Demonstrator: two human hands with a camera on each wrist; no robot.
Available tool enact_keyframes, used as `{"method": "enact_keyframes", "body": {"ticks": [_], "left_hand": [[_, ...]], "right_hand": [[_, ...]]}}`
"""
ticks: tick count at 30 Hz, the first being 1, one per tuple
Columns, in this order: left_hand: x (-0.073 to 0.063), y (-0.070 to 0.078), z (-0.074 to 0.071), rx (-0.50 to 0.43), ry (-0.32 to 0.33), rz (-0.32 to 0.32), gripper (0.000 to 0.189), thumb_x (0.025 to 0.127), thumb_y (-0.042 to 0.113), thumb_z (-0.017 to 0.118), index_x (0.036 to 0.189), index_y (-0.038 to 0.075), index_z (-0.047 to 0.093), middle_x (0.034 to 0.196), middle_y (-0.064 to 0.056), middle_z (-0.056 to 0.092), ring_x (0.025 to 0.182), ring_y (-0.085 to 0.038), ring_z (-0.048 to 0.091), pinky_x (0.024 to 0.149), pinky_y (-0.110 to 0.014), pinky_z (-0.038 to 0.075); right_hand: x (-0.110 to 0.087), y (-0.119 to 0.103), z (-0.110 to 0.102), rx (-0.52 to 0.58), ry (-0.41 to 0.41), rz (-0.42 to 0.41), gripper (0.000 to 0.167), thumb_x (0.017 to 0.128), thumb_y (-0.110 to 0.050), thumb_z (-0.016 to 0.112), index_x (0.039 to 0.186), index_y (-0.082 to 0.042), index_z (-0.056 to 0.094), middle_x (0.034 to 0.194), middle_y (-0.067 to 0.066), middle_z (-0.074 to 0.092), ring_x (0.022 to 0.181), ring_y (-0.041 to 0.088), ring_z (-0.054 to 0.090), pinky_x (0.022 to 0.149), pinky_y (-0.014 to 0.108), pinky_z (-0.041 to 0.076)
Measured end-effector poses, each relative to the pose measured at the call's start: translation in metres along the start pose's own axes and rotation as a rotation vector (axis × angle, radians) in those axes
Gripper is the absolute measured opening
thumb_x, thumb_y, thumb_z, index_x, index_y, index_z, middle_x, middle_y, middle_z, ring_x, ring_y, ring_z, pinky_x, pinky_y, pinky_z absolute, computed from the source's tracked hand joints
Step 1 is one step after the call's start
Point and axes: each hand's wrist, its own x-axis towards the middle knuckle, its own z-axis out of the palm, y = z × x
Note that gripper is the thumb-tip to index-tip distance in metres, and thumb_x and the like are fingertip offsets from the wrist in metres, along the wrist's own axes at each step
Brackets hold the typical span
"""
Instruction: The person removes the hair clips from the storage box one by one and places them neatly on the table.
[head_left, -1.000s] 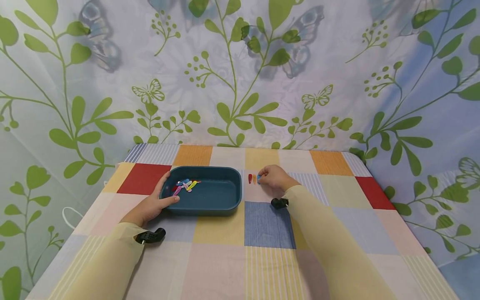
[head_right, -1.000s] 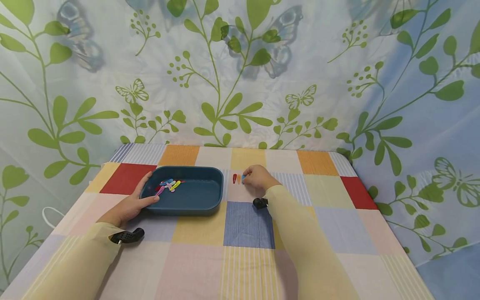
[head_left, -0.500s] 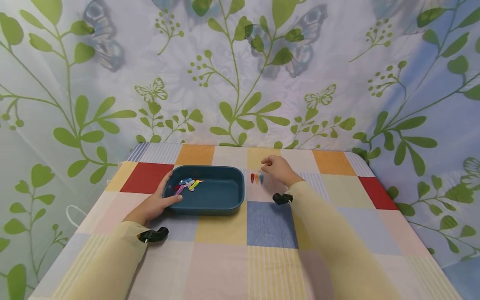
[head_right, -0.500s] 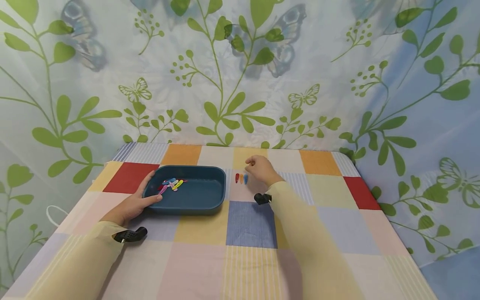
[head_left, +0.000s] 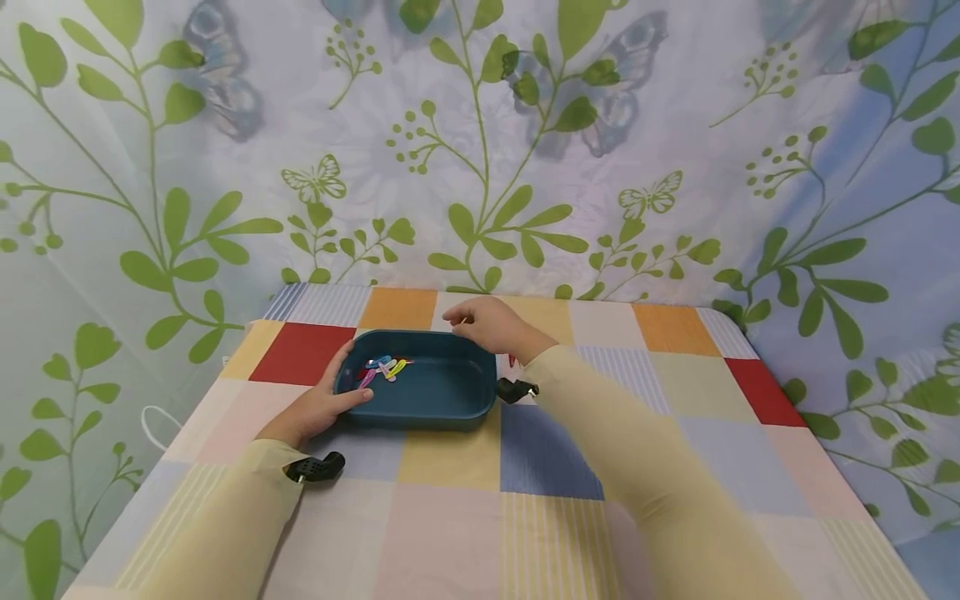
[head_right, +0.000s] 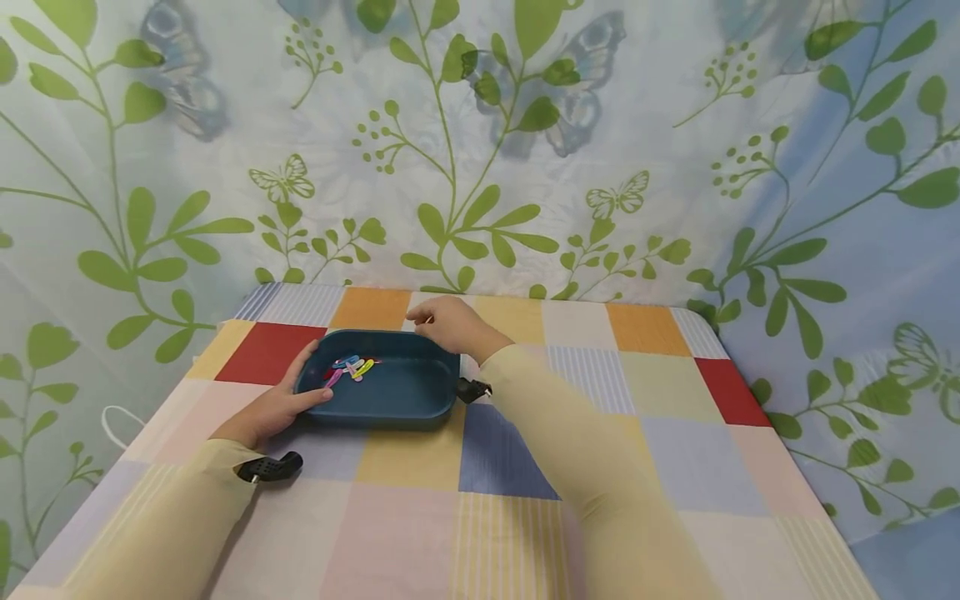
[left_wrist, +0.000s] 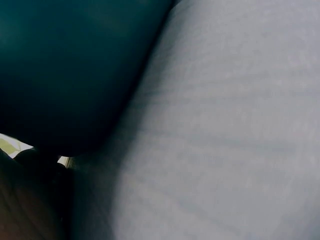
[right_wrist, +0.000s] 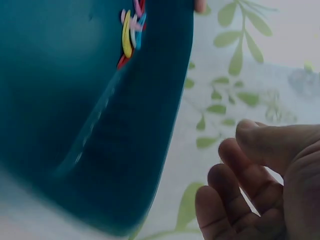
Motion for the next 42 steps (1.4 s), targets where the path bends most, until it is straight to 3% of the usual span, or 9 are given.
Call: {"method": "enact_keyframes", "body": {"ticks": [9, 14, 19, 24, 32, 42], "left_hand": [[0.003, -0.001, 0.001, -0.027, -0.010, 0.014, 0.106, 0.097, 0.046, 0.070, 0.166, 0.047, -0.012, 0.176, -0.018, -0.003, 0.158, -0.049, 0.005, 0.122, -0.078, 0.019], [0.002, -0.002, 0.002, -0.038, -0.013, 0.015, 0.104, 0.098, 0.045, 0.068, 0.165, 0.047, -0.012, 0.176, -0.018, -0.003, 0.158, -0.049, 0.007, 0.122, -0.079, 0.015], [0.002, -0.003, 0.003, -0.028, -0.013, 0.006, 0.105, 0.098, 0.046, 0.068, 0.164, 0.050, -0.013, 0.176, -0.018, -0.002, 0.158, -0.048, 0.010, 0.122, -0.078, 0.018], [0.002, -0.004, 0.002, -0.020, -0.014, 0.004, 0.105, 0.097, 0.047, 0.069, 0.164, 0.050, -0.012, 0.176, -0.017, -0.002, 0.158, -0.049, 0.008, 0.122, -0.078, 0.019], [-0.001, 0.000, 0.001, -0.021, -0.009, 0.007, 0.105, 0.097, 0.047, 0.069, 0.165, 0.050, -0.011, 0.176, -0.017, -0.003, 0.159, -0.048, 0.007, 0.122, -0.079, 0.016], [-0.003, 0.000, -0.001, -0.041, -0.007, 0.031, 0.104, 0.098, 0.042, 0.068, 0.166, 0.046, -0.010, 0.176, -0.016, -0.004, 0.159, -0.046, 0.006, 0.124, -0.075, 0.018]], "right_hand": [[0.027, -0.036, 0.023, -0.127, -0.142, -0.123, 0.037, 0.106, -0.016, 0.064, 0.142, -0.013, 0.068, 0.136, 0.006, 0.073, 0.125, 0.022, 0.068, 0.107, 0.038, 0.054], [0.039, -0.049, 0.040, -0.183, -0.212, -0.130, 0.036, 0.106, -0.017, 0.065, 0.142, -0.016, 0.068, 0.136, 0.003, 0.073, 0.126, 0.018, 0.068, 0.108, 0.034, 0.054], [0.050, -0.053, 0.054, -0.221, -0.266, -0.131, 0.037, 0.106, -0.015, 0.064, 0.142, -0.016, 0.068, 0.136, 0.002, 0.073, 0.126, 0.017, 0.068, 0.109, 0.034, 0.054], [0.059, -0.055, 0.065, -0.311, -0.290, -0.158, 0.034, 0.105, -0.015, 0.065, 0.139, -0.017, 0.071, 0.134, 0.000, 0.074, 0.126, 0.015, 0.067, 0.109, 0.031, 0.053], [0.068, -0.049, 0.082, -0.320, -0.295, -0.167, 0.032, 0.104, -0.014, 0.065, 0.135, -0.020, 0.074, 0.130, -0.002, 0.076, 0.120, 0.014, 0.069, 0.107, 0.030, 0.055], [0.069, -0.049, 0.096, -0.411, -0.308, -0.184, 0.027, 0.104, -0.019, 0.068, 0.129, -0.021, 0.078, 0.128, -0.006, 0.076, 0.122, 0.011, 0.069, 0.109, 0.029, 0.053]]}}
